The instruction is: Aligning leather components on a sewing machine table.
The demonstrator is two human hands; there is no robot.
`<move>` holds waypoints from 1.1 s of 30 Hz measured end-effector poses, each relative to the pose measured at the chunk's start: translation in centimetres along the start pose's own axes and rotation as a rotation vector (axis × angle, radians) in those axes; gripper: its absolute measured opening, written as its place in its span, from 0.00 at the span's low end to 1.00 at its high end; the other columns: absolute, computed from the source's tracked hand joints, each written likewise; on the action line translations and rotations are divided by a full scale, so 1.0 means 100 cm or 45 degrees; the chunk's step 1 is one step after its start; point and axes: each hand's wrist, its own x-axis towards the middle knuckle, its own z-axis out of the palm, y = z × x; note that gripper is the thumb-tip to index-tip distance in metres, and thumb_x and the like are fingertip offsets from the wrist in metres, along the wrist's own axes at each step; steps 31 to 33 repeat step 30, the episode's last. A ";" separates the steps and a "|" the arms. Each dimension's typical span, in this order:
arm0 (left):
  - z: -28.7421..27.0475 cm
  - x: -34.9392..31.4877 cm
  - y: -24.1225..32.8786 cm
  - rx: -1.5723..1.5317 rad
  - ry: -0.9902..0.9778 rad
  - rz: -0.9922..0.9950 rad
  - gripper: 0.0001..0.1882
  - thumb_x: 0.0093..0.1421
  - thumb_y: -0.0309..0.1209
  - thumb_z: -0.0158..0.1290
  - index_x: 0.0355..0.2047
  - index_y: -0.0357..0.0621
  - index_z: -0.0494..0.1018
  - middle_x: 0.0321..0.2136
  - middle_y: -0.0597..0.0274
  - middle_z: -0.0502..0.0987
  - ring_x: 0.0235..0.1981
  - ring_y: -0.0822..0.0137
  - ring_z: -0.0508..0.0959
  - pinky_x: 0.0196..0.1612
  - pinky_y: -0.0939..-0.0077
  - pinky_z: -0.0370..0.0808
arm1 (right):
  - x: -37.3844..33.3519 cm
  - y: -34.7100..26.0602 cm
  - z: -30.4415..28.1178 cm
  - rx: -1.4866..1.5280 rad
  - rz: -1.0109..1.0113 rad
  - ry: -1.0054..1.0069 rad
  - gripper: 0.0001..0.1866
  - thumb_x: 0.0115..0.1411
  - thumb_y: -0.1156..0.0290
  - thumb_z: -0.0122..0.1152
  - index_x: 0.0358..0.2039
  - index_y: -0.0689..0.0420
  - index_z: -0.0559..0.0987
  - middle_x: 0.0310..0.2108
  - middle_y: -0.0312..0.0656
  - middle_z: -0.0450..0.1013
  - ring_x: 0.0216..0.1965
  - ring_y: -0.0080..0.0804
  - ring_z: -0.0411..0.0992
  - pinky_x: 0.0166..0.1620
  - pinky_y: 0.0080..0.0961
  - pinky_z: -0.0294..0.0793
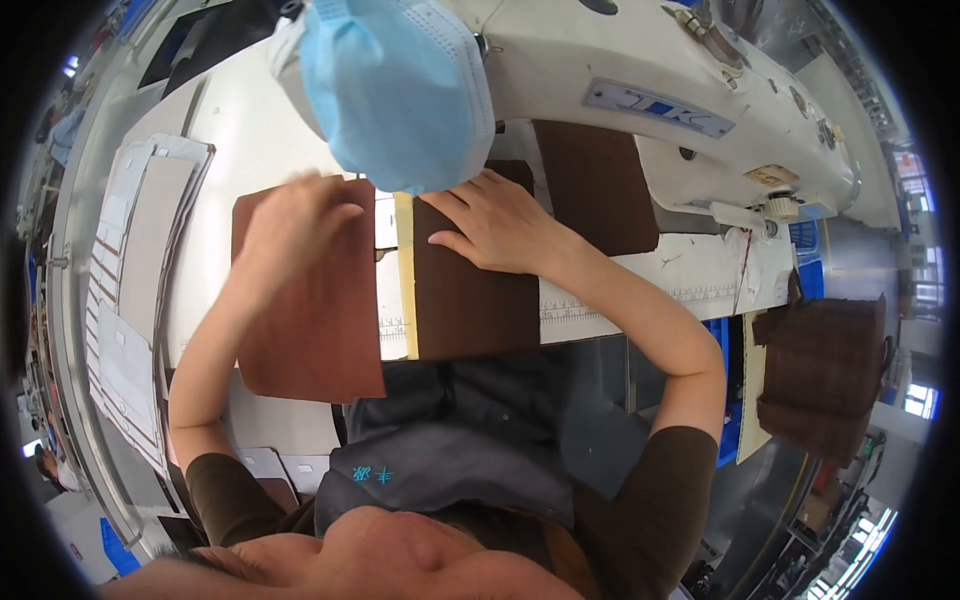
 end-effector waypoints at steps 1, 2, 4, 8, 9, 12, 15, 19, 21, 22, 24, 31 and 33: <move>-0.003 0.009 -0.010 0.029 0.042 -0.001 0.20 0.49 0.39 0.63 0.35 0.39 0.71 0.32 0.54 0.75 0.38 0.54 0.75 0.40 0.63 0.73 | 0.002 0.002 0.001 -0.073 -0.065 0.080 0.25 0.56 0.59 0.62 0.50 0.58 0.71 0.50 0.46 0.66 0.52 0.45 0.66 0.55 0.36 0.68; 0.003 0.014 -0.022 -0.104 0.017 -0.064 0.21 0.47 0.38 0.65 0.36 0.41 0.70 0.34 0.55 0.74 0.37 0.56 0.75 0.39 0.65 0.72 | 0.003 0.004 0.002 -0.144 -0.130 0.160 0.24 0.55 0.58 0.63 0.48 0.58 0.72 0.49 0.45 0.67 0.52 0.44 0.66 0.55 0.37 0.68; -0.002 0.028 -0.029 -0.264 -0.317 -0.220 0.18 0.49 0.36 0.64 0.33 0.39 0.71 0.34 0.57 0.74 0.36 0.59 0.74 0.38 0.67 0.71 | 0.003 0.005 0.001 -0.168 -0.132 0.182 0.25 0.54 0.59 0.64 0.48 0.58 0.72 0.48 0.44 0.67 0.51 0.43 0.67 0.55 0.36 0.68; 0.011 0.029 -0.041 -0.776 -0.378 -0.029 0.11 0.54 0.31 0.60 0.30 0.36 0.72 0.31 0.59 0.74 0.34 0.62 0.74 0.38 0.70 0.71 | 0.003 0.006 0.002 -0.168 -0.138 0.147 0.26 0.52 0.61 0.66 0.48 0.59 0.72 0.45 0.42 0.68 0.50 0.39 0.67 0.53 0.34 0.70; 0.011 0.027 -0.033 -0.887 -0.338 0.019 0.08 0.55 0.29 0.58 0.29 0.36 0.73 0.31 0.59 0.75 0.33 0.63 0.74 0.37 0.71 0.71 | 0.003 0.006 0.002 -0.159 -0.129 0.141 0.26 0.52 0.61 0.66 0.48 0.59 0.72 0.45 0.42 0.68 0.50 0.39 0.67 0.53 0.34 0.70; 0.017 0.026 -0.012 -0.930 -0.258 0.091 0.03 0.57 0.21 0.54 0.32 0.37 0.76 0.34 0.59 0.75 0.33 0.62 0.75 0.36 0.72 0.72 | 0.003 0.005 0.002 -0.180 -0.142 0.155 0.26 0.52 0.61 0.65 0.49 0.60 0.72 0.45 0.41 0.68 0.49 0.38 0.67 0.52 0.32 0.71; 0.023 0.027 0.007 -0.830 -0.018 0.157 0.11 0.54 0.14 0.50 0.34 0.40 0.77 0.36 0.59 0.75 0.38 0.58 0.77 0.39 0.69 0.75 | 0.002 0.006 0.004 -0.187 -0.164 0.186 0.27 0.52 0.61 0.65 0.50 0.60 0.72 0.46 0.40 0.68 0.49 0.37 0.67 0.53 0.31 0.71; 0.029 0.028 0.009 -0.575 0.120 0.279 0.18 0.48 0.10 0.48 0.35 0.42 0.79 0.37 0.60 0.76 0.38 0.58 0.76 0.38 0.68 0.76 | 0.001 0.006 0.007 -0.183 -0.156 0.168 0.29 0.52 0.61 0.65 0.51 0.59 0.71 0.47 0.40 0.68 0.49 0.36 0.68 0.53 0.31 0.71; 0.033 0.028 0.008 -0.444 0.198 0.332 0.23 0.42 0.08 0.47 0.35 0.44 0.80 0.35 0.60 0.76 0.38 0.58 0.76 0.38 0.68 0.76 | 0.001 0.006 0.006 -0.175 -0.160 0.177 0.28 0.51 0.61 0.65 0.51 0.59 0.71 0.47 0.40 0.68 0.49 0.36 0.68 0.54 0.31 0.71; 0.033 0.028 0.008 -0.445 0.194 0.331 0.23 0.42 0.08 0.47 0.35 0.44 0.80 0.35 0.60 0.76 0.38 0.58 0.76 0.38 0.68 0.76 | 0.001 0.005 0.006 -0.159 -0.156 0.185 0.28 0.52 0.61 0.65 0.51 0.58 0.71 0.47 0.39 0.68 0.49 0.36 0.68 0.54 0.31 0.71; 0.033 0.029 0.008 -0.392 0.208 0.337 0.23 0.41 0.09 0.48 0.34 0.45 0.81 0.33 0.60 0.77 0.38 0.59 0.76 0.38 0.68 0.76 | 0.001 0.005 0.006 -0.142 -0.149 0.193 0.27 0.52 0.61 0.65 0.51 0.58 0.71 0.47 0.39 0.68 0.49 0.35 0.68 0.54 0.31 0.71; 0.035 0.029 0.007 -0.370 0.186 0.324 0.25 0.41 0.08 0.48 0.36 0.47 0.81 0.34 0.61 0.77 0.39 0.58 0.75 0.38 0.68 0.76 | 0.000 0.006 0.006 -0.153 -0.155 0.173 0.27 0.53 0.61 0.64 0.51 0.56 0.71 0.47 0.38 0.69 0.51 0.35 0.67 0.56 0.30 0.70; 0.035 0.029 0.007 -0.370 0.186 0.324 0.25 0.41 0.08 0.48 0.36 0.47 0.81 0.34 0.61 0.77 0.39 0.58 0.75 0.38 0.68 0.76 | 0.000 0.006 0.006 -0.153 -0.155 0.173 0.27 0.53 0.61 0.64 0.51 0.56 0.71 0.47 0.38 0.69 0.51 0.35 0.67 0.56 0.30 0.70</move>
